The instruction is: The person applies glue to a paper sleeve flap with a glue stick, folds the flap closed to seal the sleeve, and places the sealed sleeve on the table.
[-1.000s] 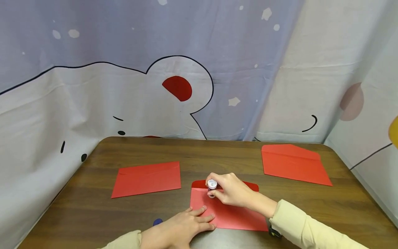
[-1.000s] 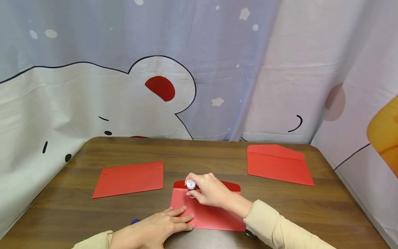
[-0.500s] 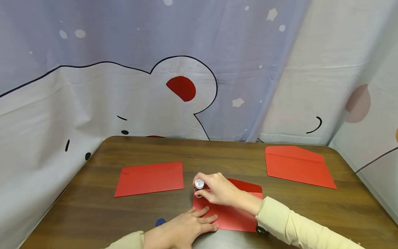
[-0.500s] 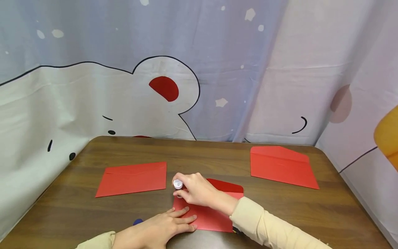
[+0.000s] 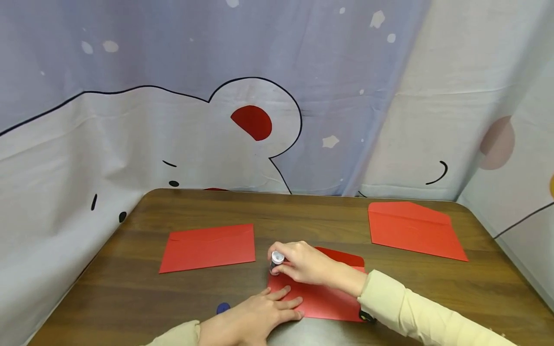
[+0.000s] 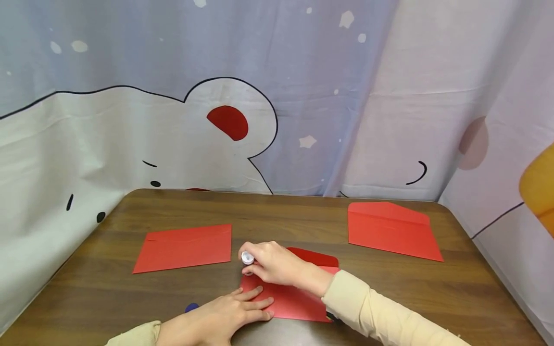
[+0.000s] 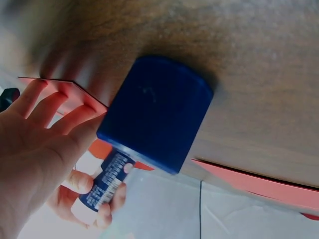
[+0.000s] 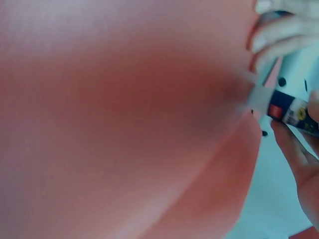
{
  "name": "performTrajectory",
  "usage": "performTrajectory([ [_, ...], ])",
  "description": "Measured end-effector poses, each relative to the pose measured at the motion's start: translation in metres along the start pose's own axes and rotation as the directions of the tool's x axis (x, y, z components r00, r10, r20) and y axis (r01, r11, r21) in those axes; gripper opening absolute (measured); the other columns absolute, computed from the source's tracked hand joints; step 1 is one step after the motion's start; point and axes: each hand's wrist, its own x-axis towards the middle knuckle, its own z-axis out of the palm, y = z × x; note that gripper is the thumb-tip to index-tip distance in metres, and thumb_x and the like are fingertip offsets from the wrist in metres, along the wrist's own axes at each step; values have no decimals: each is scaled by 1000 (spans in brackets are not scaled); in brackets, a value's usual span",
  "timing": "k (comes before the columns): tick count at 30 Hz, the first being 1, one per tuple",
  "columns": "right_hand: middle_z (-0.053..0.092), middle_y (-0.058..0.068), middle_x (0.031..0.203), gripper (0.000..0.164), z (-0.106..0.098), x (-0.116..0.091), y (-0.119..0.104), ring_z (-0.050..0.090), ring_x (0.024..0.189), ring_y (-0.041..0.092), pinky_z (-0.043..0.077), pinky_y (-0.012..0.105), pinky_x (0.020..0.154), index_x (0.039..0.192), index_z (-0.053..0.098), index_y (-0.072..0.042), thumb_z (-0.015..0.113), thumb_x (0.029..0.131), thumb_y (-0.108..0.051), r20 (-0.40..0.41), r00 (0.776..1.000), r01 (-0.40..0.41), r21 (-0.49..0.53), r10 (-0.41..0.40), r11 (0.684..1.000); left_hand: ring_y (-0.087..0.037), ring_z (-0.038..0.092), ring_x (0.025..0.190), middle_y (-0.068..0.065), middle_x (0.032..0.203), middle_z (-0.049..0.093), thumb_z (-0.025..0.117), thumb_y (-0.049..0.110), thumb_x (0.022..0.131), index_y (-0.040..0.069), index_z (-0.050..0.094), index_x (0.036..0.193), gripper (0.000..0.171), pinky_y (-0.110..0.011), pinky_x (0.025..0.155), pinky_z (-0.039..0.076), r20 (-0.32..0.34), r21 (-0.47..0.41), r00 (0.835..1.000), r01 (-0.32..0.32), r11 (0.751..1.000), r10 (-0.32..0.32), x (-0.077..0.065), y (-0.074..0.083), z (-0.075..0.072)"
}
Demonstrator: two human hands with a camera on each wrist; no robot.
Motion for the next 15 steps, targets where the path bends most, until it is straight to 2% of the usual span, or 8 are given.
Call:
performTrajectory([
  [3,67,-14,80,21,-11,-2,0,60,75,-8,49,14,75,102,56,-14,70,87,-18,100,992,-80,43,75,996,-29,46,135,2,146,49,63,62,80,27,54,136,66,-48,94,50,15,-26,1000,2,1000,-2,0,0,-1],
  [6,65,-13,77,19,-16,-1,0,58,72,-7,49,15,74,101,57,-13,70,87,-16,134,983,-133,43,126,990,-28,45,136,2,147,47,63,62,81,27,53,137,67,-48,94,50,34,-49,999,11,999,-9,0,-1,-2],
  [9,65,-12,79,20,-12,3,-1,59,73,-6,50,16,74,102,57,-14,70,88,-17,111,986,-130,26,126,991,-28,45,136,2,147,47,63,62,80,27,54,136,67,-48,94,50,32,-33,999,10,999,-9,0,-1,-2],
  [15,67,-13,79,25,1,8,-2,62,75,-4,50,14,74,102,55,-15,73,85,-20,4,998,-70,-8,70,998,-27,46,134,3,146,49,63,62,80,27,54,136,66,-46,96,49,14,7,1000,4,1000,-4,0,0,-1],
])
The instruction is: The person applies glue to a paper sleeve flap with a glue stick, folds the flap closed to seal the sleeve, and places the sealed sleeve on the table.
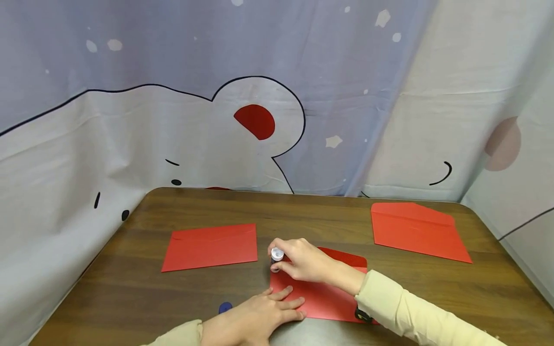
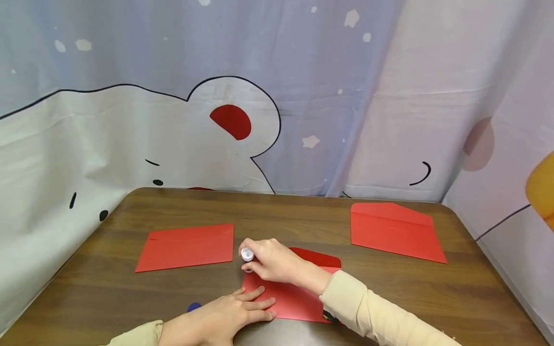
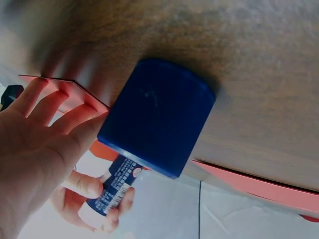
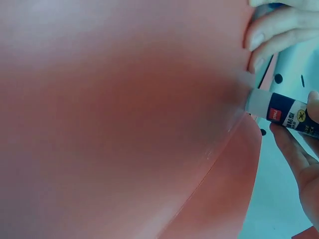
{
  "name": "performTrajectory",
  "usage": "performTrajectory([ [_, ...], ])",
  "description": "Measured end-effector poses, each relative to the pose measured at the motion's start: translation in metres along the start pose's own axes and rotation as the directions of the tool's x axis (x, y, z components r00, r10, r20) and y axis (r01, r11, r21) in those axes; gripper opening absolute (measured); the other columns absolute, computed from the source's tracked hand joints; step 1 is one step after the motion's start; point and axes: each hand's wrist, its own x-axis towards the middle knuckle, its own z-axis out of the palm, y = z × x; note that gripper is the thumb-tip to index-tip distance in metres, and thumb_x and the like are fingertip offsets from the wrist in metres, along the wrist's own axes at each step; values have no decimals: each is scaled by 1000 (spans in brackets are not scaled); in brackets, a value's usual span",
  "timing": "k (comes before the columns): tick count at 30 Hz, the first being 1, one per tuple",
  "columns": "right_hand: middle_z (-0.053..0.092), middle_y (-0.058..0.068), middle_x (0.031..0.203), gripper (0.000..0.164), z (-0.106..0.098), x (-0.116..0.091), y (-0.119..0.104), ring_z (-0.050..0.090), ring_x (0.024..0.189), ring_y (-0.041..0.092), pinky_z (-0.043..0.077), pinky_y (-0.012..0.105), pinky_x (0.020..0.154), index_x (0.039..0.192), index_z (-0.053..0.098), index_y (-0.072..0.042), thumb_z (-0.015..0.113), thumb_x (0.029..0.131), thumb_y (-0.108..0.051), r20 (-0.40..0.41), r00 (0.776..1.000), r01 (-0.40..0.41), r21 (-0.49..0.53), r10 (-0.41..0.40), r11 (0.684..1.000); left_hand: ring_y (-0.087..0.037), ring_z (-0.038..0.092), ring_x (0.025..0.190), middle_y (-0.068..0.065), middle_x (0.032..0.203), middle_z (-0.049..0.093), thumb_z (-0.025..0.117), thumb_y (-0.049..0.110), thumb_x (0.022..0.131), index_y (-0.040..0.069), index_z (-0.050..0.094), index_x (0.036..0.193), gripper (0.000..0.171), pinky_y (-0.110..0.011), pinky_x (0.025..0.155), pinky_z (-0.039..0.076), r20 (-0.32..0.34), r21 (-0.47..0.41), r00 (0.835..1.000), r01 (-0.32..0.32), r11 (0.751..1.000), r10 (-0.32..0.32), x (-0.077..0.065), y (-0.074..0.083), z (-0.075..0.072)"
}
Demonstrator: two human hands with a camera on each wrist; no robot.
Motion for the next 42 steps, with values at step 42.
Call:
performTrajectory([
  [42,62,-14,74,21,-26,-39,8,52,64,-7,45,12,63,97,56,-15,73,84,-14,13,995,-101,-29,101,994,-27,42,138,4,147,46,63,65,79,29,54,135,67,-52,95,48,38,-86,998,48,995,-45,3,2,-1],
])
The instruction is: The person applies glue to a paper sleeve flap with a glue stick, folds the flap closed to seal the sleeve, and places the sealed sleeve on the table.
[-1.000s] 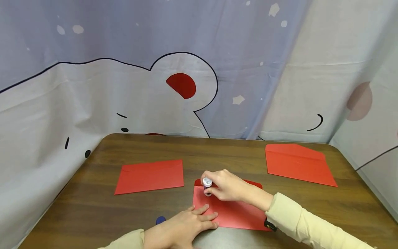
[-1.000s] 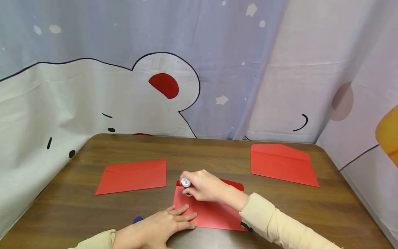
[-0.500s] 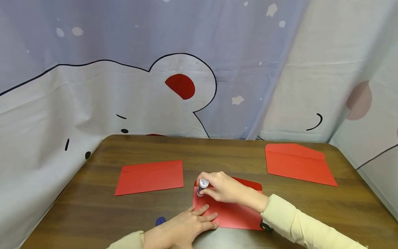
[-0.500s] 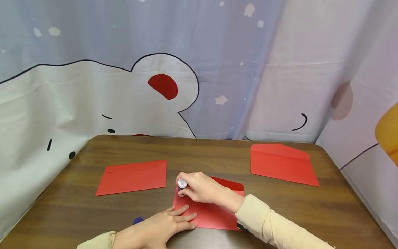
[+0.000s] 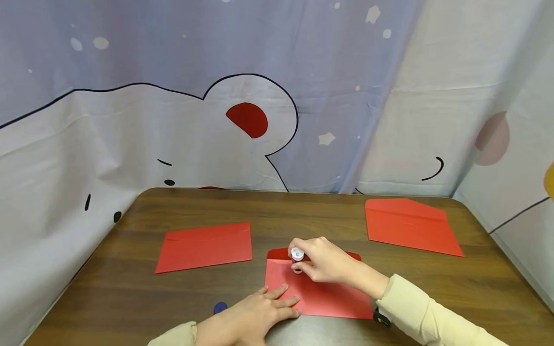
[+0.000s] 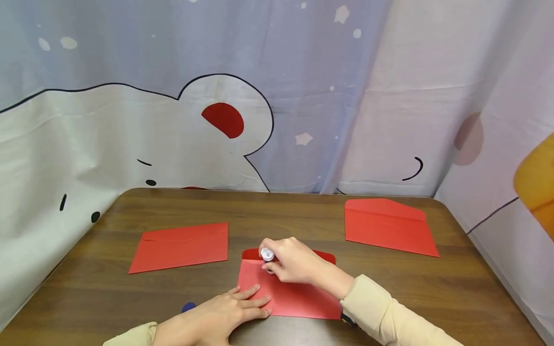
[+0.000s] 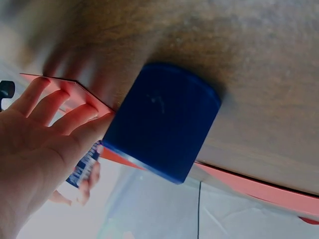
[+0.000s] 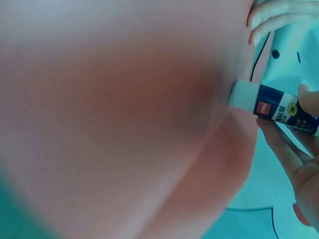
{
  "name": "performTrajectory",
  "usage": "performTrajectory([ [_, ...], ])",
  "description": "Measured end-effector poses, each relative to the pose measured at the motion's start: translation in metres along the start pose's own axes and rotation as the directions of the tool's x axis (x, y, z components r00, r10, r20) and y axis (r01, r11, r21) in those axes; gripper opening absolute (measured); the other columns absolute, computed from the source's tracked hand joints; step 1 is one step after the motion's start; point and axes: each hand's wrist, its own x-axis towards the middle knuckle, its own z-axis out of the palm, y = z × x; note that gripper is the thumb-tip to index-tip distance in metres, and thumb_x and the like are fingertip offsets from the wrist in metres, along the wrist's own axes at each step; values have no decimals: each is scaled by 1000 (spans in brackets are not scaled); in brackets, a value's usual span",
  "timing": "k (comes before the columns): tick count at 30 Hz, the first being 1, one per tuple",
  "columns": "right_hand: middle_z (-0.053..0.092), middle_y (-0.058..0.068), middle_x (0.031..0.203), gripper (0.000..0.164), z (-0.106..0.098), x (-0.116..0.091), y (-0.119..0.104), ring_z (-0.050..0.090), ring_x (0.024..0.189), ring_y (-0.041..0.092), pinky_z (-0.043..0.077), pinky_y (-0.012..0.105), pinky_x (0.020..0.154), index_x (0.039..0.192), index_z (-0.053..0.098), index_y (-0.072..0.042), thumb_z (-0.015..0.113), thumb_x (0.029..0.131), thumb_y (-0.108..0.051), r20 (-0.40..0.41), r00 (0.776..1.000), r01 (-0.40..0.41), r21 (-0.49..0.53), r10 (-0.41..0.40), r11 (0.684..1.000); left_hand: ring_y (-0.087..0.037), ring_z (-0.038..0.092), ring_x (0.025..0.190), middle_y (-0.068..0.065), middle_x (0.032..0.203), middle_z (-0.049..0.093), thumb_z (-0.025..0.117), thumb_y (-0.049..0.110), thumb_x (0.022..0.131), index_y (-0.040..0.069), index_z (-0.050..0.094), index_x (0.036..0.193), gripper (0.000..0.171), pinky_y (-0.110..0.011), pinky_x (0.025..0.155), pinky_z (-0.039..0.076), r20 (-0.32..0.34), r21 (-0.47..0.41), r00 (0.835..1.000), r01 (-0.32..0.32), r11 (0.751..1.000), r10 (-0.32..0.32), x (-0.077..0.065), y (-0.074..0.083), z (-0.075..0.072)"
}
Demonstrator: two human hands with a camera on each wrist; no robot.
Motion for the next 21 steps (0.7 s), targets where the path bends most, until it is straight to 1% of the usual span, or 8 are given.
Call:
performTrajectory([
  [4,64,-11,78,22,12,10,-5,53,66,-4,46,11,64,97,56,-15,74,84,-18,-54,998,46,16,-46,999,-27,42,138,3,148,46,62,64,80,28,54,136,67,-51,96,48,-7,5,1000,-4,1000,4,0,1,0],
  [7,64,-9,80,23,17,12,-5,55,68,-3,47,10,67,97,56,-14,74,84,-19,-72,994,87,18,-86,996,-28,42,138,2,148,46,62,64,81,28,53,136,66,-51,96,48,-6,-1,1000,-6,1000,6,1,2,-1],
  [9,64,-10,80,23,16,10,-5,56,70,-3,48,10,68,98,56,-14,74,84,-19,-70,993,100,9,-99,995,-28,42,138,2,148,46,62,64,81,28,53,136,66,-51,96,48,-3,-6,1000,-2,1000,2,1,2,-2],
  [12,65,-12,81,24,10,1,-1,59,72,-3,50,13,69,98,55,-14,74,84,-18,-66,994,82,-3,-82,997,-28,44,137,3,147,47,63,63,80,28,54,135,65,-52,95,48,-13,12,1000,1,1000,-1,1,3,-2],
  [15,66,-13,81,24,1,-13,4,61,74,-3,51,16,69,97,56,-14,75,83,-15,-73,996,59,-15,-60,998,-28,44,136,3,146,48,64,62,80,28,55,134,64,-52,94,49,-10,13,1000,8,1000,-8,0,3,-1],
  [19,66,-14,78,24,-10,-35,13,59,71,-4,50,15,66,96,56,-15,75,82,-12,-87,996,28,-32,-31,999,-29,43,137,4,146,48,62,62,82,29,54,136,64,-52,95,48,6,-9,1000,15,1000,-15,0,2,-2],
  [21,65,-15,76,24,-17,-46,17,57,69,-6,49,14,65,95,56,-15,75,81,-12,-91,996,5,-44,-9,999,-29,44,137,3,146,48,62,61,82,28,53,136,64,-52,93,49,4,-10,1000,10,1000,-10,1,2,-2],
])
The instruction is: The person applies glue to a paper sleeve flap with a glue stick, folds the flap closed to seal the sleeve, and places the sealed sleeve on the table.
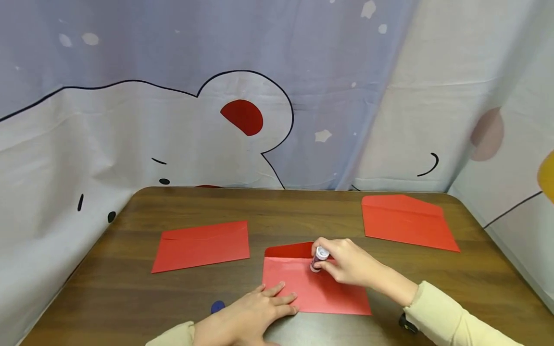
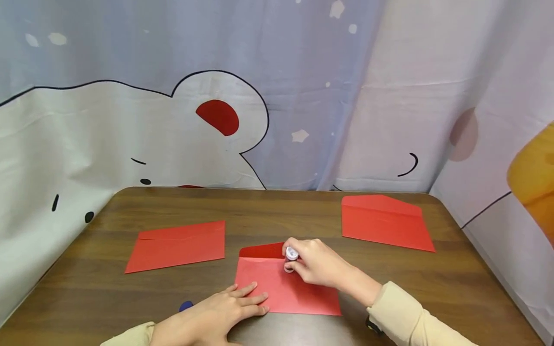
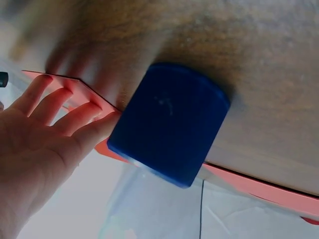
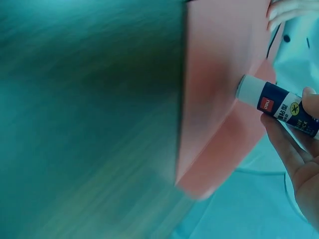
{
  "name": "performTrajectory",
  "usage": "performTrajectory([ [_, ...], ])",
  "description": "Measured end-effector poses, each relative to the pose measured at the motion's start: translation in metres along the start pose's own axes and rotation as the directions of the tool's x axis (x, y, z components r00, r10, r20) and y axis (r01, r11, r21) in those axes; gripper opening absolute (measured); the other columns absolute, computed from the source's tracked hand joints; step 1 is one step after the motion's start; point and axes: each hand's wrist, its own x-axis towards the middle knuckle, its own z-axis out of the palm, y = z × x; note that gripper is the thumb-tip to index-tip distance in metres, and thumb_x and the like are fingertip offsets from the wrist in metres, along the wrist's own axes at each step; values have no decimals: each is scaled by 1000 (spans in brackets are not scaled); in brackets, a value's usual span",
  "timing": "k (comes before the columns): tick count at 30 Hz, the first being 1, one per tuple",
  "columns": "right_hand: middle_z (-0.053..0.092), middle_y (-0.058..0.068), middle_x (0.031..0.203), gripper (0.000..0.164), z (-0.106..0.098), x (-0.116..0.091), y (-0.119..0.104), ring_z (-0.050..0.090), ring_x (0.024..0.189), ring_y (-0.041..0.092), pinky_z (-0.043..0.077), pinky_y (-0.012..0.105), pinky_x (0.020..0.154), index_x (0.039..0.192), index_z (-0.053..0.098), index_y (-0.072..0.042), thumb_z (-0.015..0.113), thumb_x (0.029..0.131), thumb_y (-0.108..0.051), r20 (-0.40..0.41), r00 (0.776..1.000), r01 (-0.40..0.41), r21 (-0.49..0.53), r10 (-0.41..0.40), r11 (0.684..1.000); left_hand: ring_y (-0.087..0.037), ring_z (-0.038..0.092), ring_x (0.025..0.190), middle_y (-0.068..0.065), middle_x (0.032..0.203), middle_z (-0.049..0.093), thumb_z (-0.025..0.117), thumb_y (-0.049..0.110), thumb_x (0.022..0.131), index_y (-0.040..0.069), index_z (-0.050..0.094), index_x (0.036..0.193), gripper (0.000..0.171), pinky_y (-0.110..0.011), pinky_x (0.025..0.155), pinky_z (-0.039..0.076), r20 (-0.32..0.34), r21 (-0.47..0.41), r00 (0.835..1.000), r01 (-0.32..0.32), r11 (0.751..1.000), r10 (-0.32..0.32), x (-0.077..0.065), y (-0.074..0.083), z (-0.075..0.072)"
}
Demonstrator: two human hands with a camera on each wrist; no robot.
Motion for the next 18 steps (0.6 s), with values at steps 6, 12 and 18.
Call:
performTrajectory([
  [6,65,-17,71,24,-21,-23,13,53,63,-8,45,13,60,92,55,-17,76,81,-11,8,998,-68,-47,68,997,-30,45,136,3,146,48,63,60,83,27,54,136,63,-52,91,50,-18,10,1000,-11,1000,11,0,-1,0],
  [12,65,-18,69,26,-26,-33,18,51,61,-9,45,15,58,91,55,-18,77,79,-11,-15,994,-112,-80,111,991,-30,43,136,2,147,47,64,60,82,27,53,137,65,-53,92,50,-16,2,1000,-17,1000,17,0,-1,1],
  [18,63,-16,73,25,-8,-14,9,52,63,-6,46,14,61,94,56,-16,77,80,-14,-30,997,-65,-45,64,997,-30,41,138,2,148,46,61,62,82,28,52,137,66,-55,95,47,14,-50,1000,0,999,1,1,-1,1],
])
